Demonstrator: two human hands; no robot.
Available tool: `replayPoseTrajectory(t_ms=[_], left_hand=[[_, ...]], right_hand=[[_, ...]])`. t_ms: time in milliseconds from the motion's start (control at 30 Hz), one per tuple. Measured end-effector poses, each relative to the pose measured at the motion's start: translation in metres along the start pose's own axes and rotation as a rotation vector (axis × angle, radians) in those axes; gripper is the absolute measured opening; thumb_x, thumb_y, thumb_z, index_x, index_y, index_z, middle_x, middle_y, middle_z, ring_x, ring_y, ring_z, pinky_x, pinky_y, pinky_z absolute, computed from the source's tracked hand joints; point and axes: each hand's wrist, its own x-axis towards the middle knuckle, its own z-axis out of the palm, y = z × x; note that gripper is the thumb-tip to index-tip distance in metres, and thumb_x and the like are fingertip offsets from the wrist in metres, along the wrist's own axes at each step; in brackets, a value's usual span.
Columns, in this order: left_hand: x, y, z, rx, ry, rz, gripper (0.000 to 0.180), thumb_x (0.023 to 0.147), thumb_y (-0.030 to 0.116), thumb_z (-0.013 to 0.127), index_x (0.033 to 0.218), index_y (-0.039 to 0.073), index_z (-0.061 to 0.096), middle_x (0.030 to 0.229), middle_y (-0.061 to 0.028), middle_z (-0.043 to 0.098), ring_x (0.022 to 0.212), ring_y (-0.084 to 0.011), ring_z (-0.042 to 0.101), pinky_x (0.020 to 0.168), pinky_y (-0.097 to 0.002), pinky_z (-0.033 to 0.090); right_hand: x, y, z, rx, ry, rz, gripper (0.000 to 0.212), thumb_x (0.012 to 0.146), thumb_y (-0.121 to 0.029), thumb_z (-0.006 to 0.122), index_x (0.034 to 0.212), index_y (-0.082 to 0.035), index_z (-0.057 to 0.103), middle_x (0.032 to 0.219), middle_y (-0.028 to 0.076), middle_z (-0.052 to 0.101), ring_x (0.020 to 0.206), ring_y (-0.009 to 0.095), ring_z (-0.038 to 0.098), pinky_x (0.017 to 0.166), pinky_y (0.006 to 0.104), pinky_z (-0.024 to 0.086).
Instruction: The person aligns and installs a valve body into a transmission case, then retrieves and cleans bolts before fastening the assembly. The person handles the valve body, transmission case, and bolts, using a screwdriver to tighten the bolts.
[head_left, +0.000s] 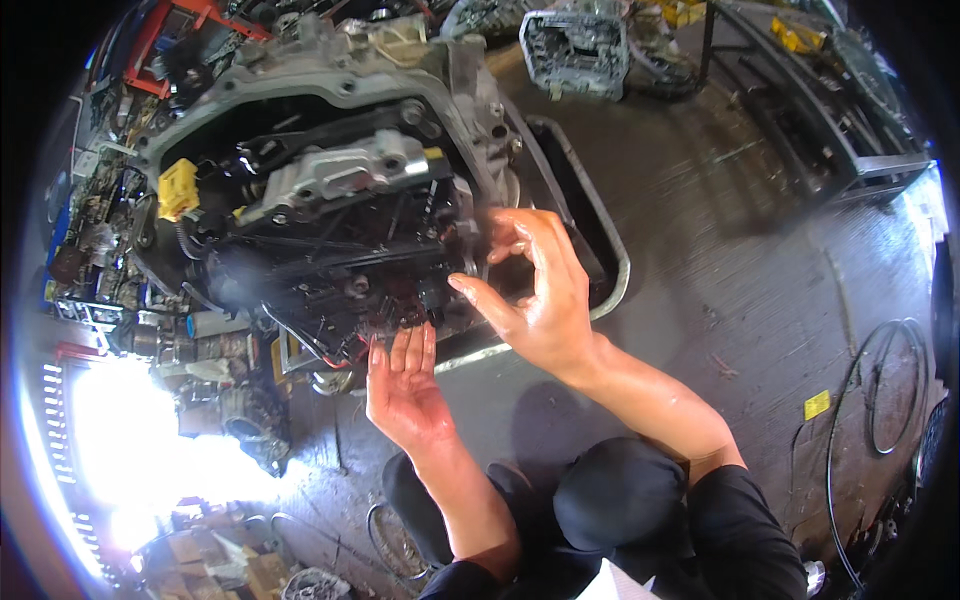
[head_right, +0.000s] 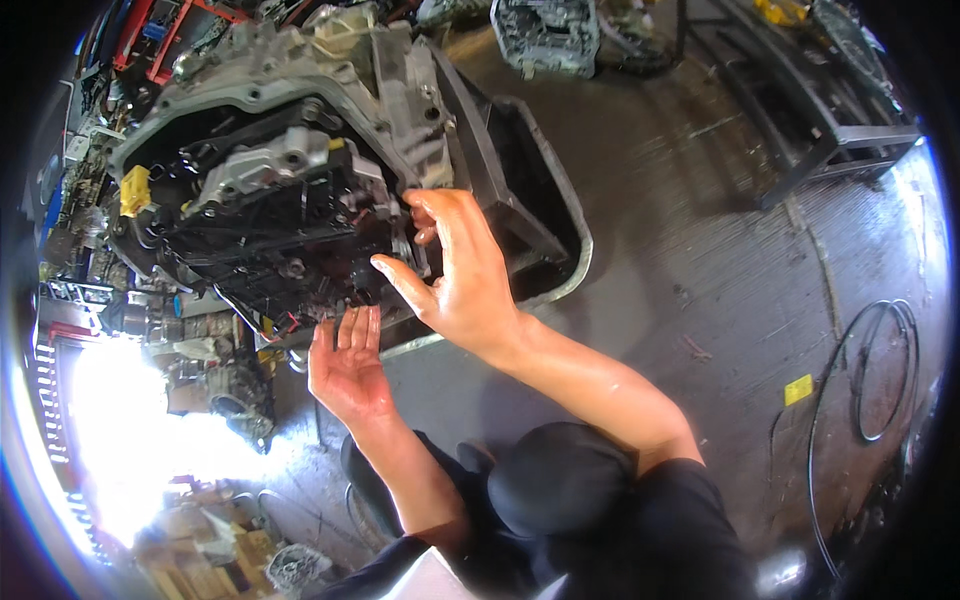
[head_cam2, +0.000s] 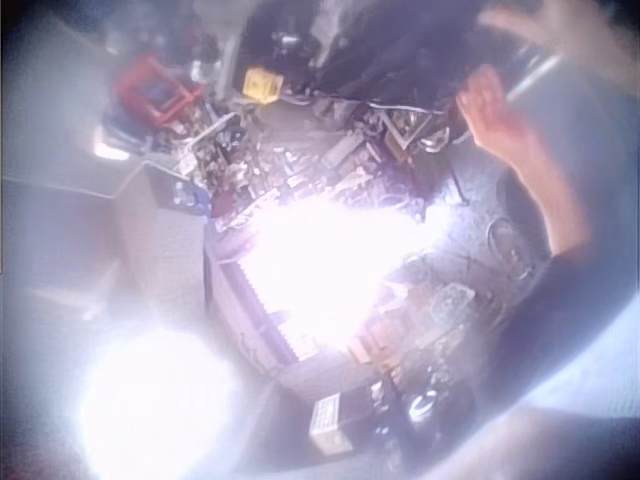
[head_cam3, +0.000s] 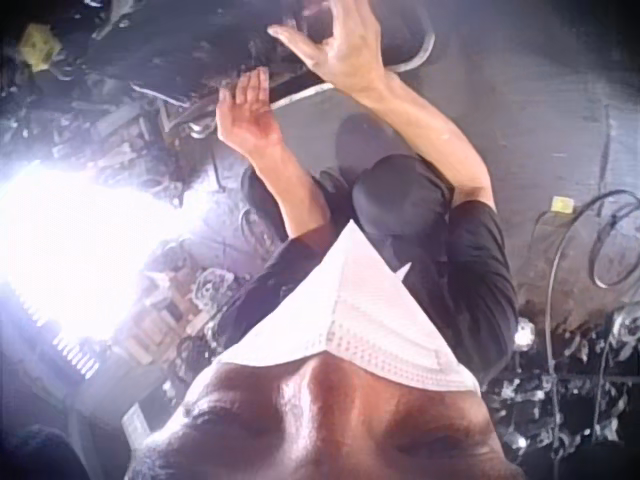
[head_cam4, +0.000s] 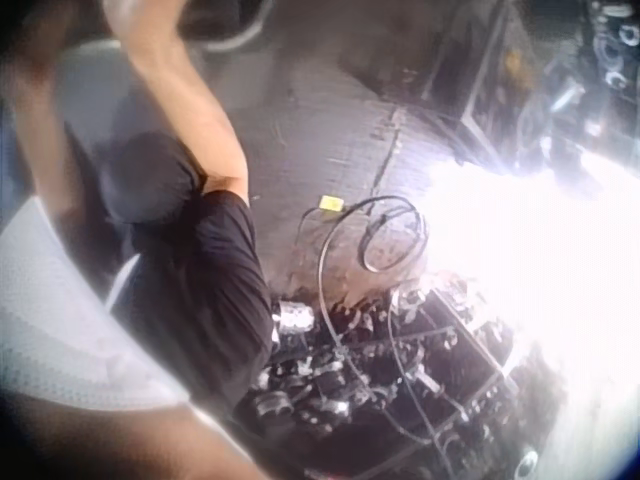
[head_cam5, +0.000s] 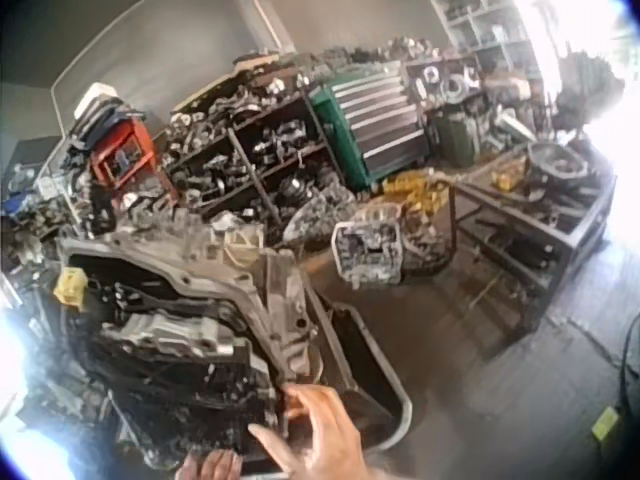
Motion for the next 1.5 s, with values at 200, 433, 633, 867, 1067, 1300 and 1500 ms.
replayPoseTrajectory(t_ms=[200, 433, 633, 867, 1067, 1300, 1500], left_hand=[[-0.001, -0.001, 0.002, 0.094, -0.009, 0.025, 0.041, 0.102, 0.026, 0.061, 0.131, -0.002, 0.052, 0.120, -0.0272, 0.065, 0.122, -0.0420, 0.062, 0.118, -0.0562, 0.043], [0.003, 0.001, -0.004, 0.070, -0.015, 0.007, 0.041, 0.104, 0.030, 0.059, 0.127, -0.003, 0.053, 0.127, -0.0300, 0.061, 0.126, -0.0430, 0.060, 0.117, -0.0564, 0.044], [0.005, 0.001, -0.003, 0.114, 0.065, 0.002, 0.054, 0.103, 0.036, 0.061, 0.132, -0.006, 0.048, 0.136, -0.0341, 0.056, 0.132, -0.0429, 0.057, 0.114, -0.0542, 0.045], [0.012, 0.004, 0.003, 0.167, 0.217, -0.043, 0.084, 0.102, 0.054, 0.062, 0.145, -0.014, 0.037, 0.138, -0.0281, 0.056, 0.131, -0.0394, 0.058, 0.114, -0.0548, 0.047], [0.025, 0.005, -0.013, 0.207, 0.268, -0.075, 0.076, 0.099, 0.061, 0.064, 0.129, -0.008, 0.049, 0.110, -0.0233, 0.069, 0.106, -0.0390, 0.069, 0.105, -0.0596, 0.054], [0.028, 0.009, -0.030, 0.123, 0.119, -0.119, 0.057, 0.104, 0.053, 0.060, 0.126, 0.000, 0.051, 0.107, -0.0276, 0.072, 0.111, -0.0489, 0.070, 0.105, -0.0657, 0.053], [0.032, 0.008, -0.038, 0.000, -0.007, -0.147, 0.055, 0.108, 0.046, 0.055, 0.130, -0.004, 0.056, 0.105, -0.0269, 0.075, 0.105, -0.0484, 0.071, 0.102, -0.0637, 0.056]], right_hand=[[-0.037, 0.007, 0.012, 0.149, -0.120, 0.213, 0.048, 0.085, -0.005, 0.086, 0.127, 0.001, 0.062, 0.105, 0.013, 0.067, 0.079, 0.016, 0.068, 0.070, 0.0289, 0.059], [-0.038, 0.000, 0.012, 0.158, -0.122, 0.230, 0.052, 0.085, -0.004, 0.085, 0.130, 0.003, 0.060, 0.108, 0.016, 0.068, 0.082, 0.018, 0.070, 0.068, 0.0288, 0.061], [-0.046, -0.002, 0.016, 0.163, -0.099, 0.241, 0.058, 0.084, -0.008, 0.087, 0.133, 0.006, 0.059, 0.107, 0.016, 0.068, 0.082, 0.020, 0.070, 0.070, 0.0298, 0.060], [-0.038, -0.002, 0.016, 0.228, -0.098, 0.364, 0.051, 0.086, -0.023, 0.087, 0.122, 0.002, 0.062, 0.100, 0.016, 0.067, 0.080, 0.029, 0.068, 0.069, 0.0364, 0.058], [-0.003, -0.007, 0.007, 0.098, -0.093, 0.266, 0.035, 0.085, -0.011, 0.090, 0.109, 0.002, 0.068, 0.085, 0.008, 0.068, 0.069, 0.009, 0.066, 0.059, 0.0232, 0.053], [0.032, -0.024, 0.006, 0.106, 0.003, 0.187, 0.040, 0.086, -0.009, 0.090, 0.116, 0.004, 0.067, 0.083, 0.005, 0.068, 0.068, 0.005, 0.062, 0.061, 0.0196, 0.051], [0.043, -0.029, 0.011, 0.094, 0.010, 0.215, 0.050, 0.083, -0.006, 0.090, 0.127, 0.007, 0.069, 0.094, 0.011, 0.075, 0.066, 0.007, 0.064, 0.060, 0.0213, 0.052]])
